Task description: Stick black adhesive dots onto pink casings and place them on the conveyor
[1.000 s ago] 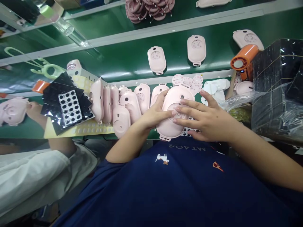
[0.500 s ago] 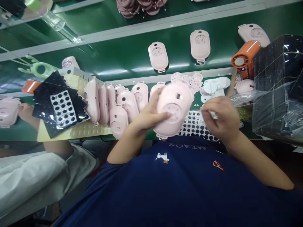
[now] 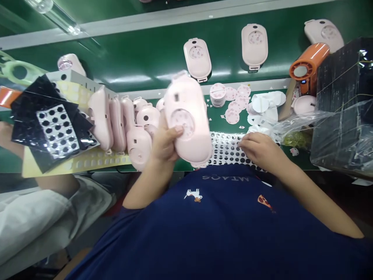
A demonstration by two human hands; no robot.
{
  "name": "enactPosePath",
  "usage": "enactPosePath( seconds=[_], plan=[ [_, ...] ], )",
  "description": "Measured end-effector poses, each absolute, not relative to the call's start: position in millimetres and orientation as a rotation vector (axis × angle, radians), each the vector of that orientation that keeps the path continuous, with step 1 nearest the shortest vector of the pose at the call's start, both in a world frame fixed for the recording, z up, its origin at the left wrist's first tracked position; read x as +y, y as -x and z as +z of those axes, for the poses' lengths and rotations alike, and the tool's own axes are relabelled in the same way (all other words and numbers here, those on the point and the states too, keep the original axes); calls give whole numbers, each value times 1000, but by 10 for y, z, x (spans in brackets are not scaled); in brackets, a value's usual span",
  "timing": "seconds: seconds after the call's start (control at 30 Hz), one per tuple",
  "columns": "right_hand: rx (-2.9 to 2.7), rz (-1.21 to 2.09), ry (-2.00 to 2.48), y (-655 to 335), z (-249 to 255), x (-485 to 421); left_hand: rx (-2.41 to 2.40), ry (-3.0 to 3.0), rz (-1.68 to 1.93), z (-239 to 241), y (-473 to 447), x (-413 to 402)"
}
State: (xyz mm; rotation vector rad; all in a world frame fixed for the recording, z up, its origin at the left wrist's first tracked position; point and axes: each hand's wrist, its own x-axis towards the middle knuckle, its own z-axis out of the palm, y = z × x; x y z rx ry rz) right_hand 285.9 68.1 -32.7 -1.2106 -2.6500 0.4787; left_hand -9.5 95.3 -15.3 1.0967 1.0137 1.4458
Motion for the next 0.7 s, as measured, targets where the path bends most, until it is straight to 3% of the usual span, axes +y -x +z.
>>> enactPosePath(
  seconds=[0.1, 0.3, 0.53, 0.7],
  plan=[
    [-2847, 570, 1121, -3011, -305, 581, 933, -989, 1242, -566, -222, 843],
    [-3076, 566, 1284, -2844, -305, 459, 1007, -1026, 1245, -1200, -629, 695],
    [-3112, 573, 1022, -2902, -241, 537, 1071, -1122, 1237, -1310, -550, 737],
    [-2308, 884, 1134, -2973, -24, 484, 1082, -1393, 1178, -1063, -554, 669]
  ],
)
